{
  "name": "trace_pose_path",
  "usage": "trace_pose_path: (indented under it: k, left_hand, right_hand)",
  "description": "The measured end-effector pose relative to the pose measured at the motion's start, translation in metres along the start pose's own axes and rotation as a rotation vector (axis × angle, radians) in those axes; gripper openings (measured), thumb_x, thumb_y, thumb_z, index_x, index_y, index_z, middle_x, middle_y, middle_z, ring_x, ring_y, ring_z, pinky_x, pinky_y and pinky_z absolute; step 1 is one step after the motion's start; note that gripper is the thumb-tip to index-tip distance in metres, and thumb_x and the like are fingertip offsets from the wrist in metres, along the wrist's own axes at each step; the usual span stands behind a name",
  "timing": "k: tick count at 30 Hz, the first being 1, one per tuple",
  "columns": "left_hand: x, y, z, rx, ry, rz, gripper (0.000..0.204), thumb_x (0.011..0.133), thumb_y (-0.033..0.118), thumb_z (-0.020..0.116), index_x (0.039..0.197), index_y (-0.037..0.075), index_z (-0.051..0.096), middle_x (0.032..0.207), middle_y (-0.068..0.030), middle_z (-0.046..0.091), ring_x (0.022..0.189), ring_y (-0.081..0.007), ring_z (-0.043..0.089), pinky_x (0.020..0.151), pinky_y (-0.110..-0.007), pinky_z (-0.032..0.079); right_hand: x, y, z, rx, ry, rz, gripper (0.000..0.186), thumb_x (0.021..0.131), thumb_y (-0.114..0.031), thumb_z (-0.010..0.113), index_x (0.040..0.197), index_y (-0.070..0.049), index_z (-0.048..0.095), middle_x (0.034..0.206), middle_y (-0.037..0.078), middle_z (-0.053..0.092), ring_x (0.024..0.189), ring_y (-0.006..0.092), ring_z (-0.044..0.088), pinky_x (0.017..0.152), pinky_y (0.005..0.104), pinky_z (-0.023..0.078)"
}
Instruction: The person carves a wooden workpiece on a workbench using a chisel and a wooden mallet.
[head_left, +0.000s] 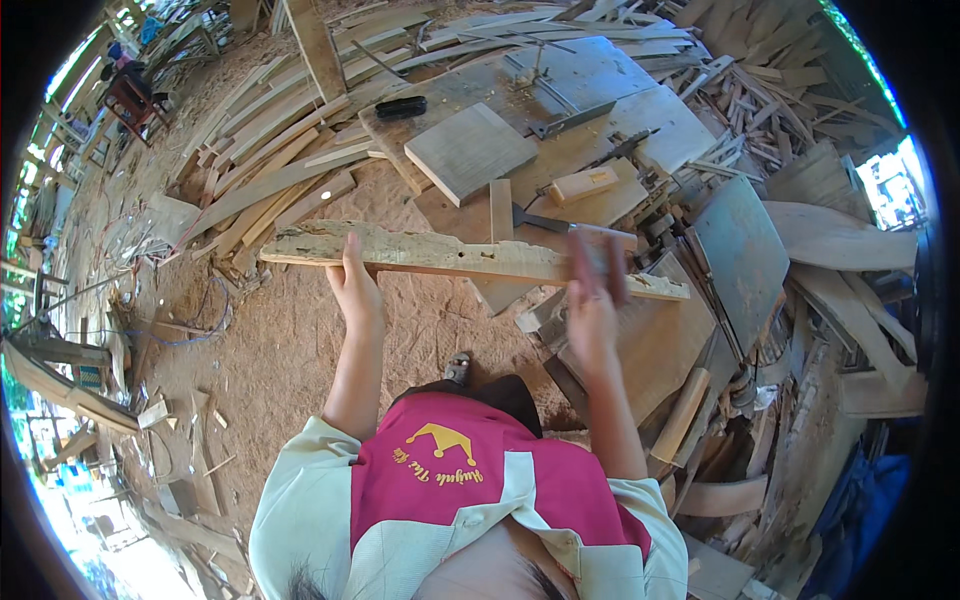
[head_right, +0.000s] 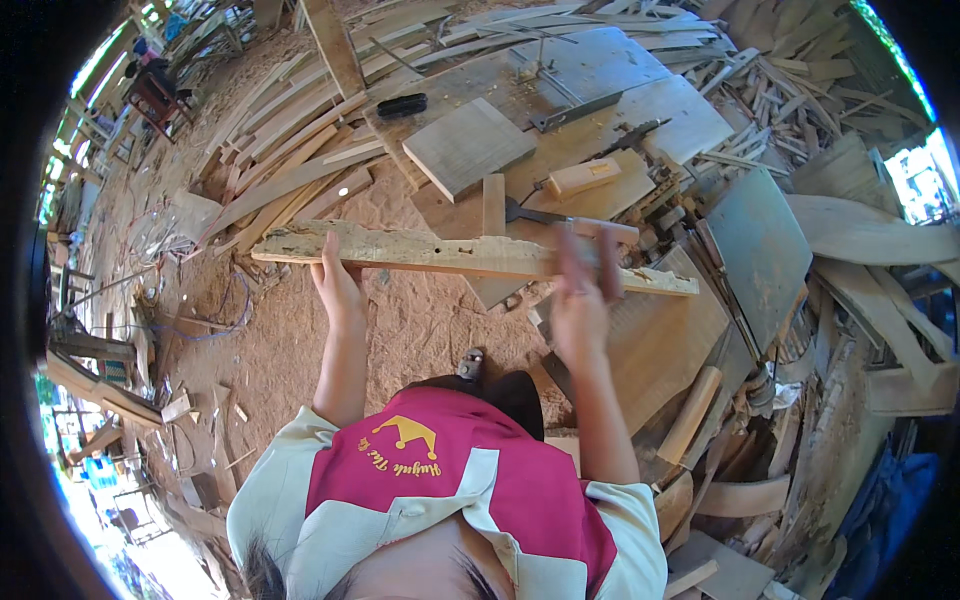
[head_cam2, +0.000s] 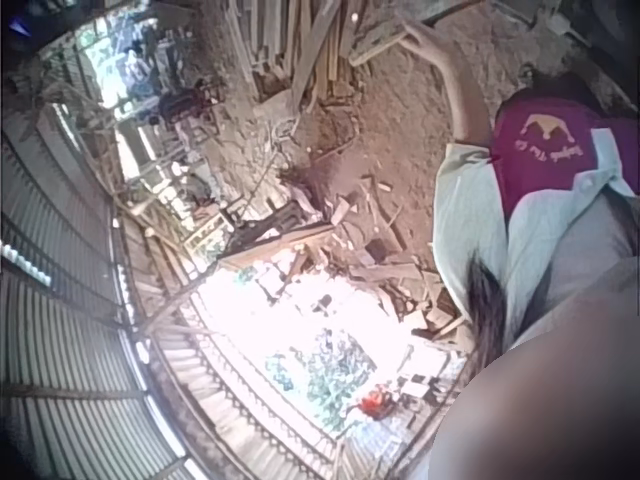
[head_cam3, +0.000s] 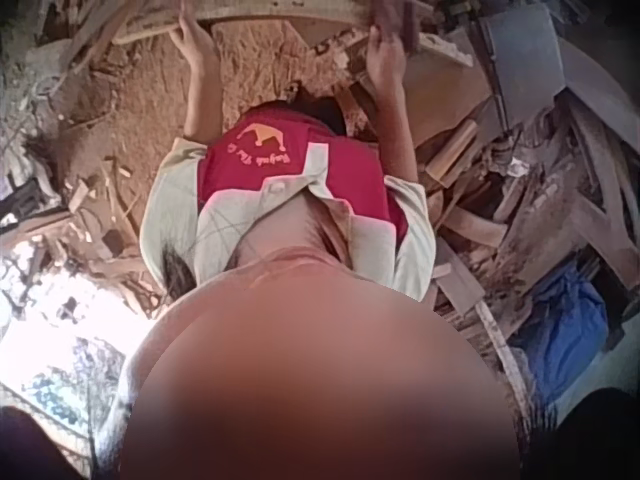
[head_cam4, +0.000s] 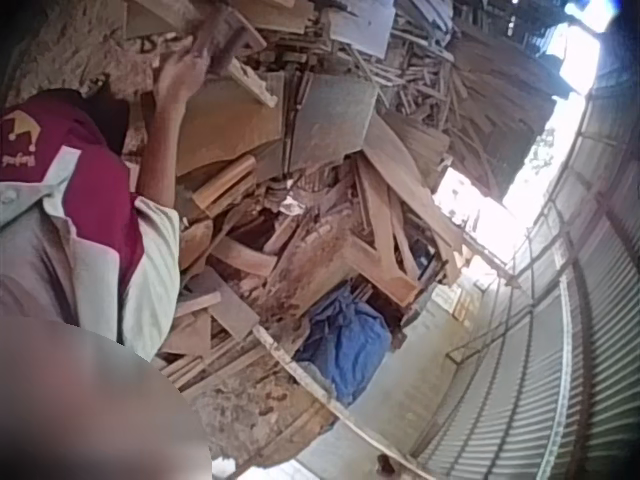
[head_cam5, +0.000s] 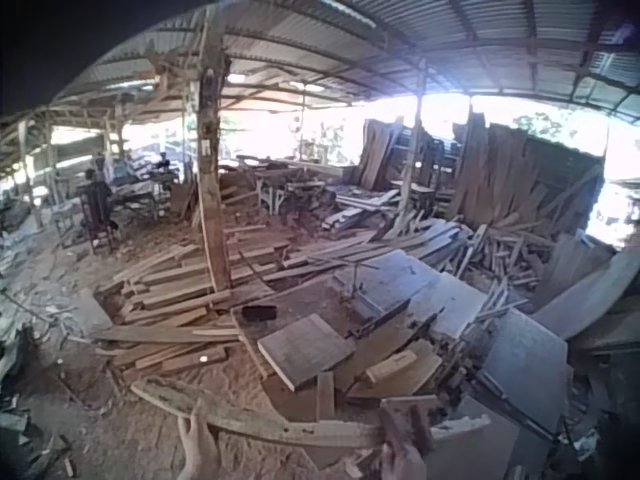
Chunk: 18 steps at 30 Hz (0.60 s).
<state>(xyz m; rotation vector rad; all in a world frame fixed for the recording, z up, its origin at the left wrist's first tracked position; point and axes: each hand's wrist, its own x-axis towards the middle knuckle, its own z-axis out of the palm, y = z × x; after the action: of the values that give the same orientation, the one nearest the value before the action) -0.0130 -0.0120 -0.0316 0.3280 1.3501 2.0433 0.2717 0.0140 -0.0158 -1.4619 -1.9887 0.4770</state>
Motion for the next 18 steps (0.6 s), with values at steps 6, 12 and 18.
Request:
trace_pose_path:
  k: [6,12,18]
  left_hand:
    - [-0.010,0.012,0.015,-0.102,-0.014,-0.043,0.042,0.086,0.023,0.057,0.117,0.000,0.041,0.117,-0.0075,0.047,0.104,-0.0153,0.046,0.091,-0.028,0.035]
    - [-0.009,0.008,0.010,0.014,-0.020,0.053,0.039,0.084,0.020,0.058,0.116,0.002,0.042,0.116,-0.0069,0.047,0.103,-0.0146,0.046,0.090,-0.028,0.036]
    - [-0.017,0.019,0.018,-0.055,-0.025,0.007,0.041,0.083,0.016,0.058,0.117,0.001,0.041,0.115,-0.0074,0.048,0.102,-0.0153,0.046,0.090,-0.028,0.036]
  right_hand:
    - [-0.016,0.108,-0.031,-0.060,0.219,0.254,0.043,0.090,-0.014,0.038,0.133,-0.019,0.036,0.127,0.015,0.046,0.110,0.0340,0.049,0.090,0.0410,0.040]
    - [0.008,-0.016,0.001,-0.029,-0.086,-0.102,0.039,0.088,-0.019,0.043,0.127,-0.010,0.044,0.120,0.016,0.052,0.111,0.0335,0.049,0.091,0.0405,0.039]
    - [0.002,-0.085,0.028,0.027,0.031,-0.402,0.037,0.085,-0.023,0.051,0.121,-0.012,0.051,0.103,0.016,0.060,0.093,0.0280,0.059,0.081,0.0392,0.044]
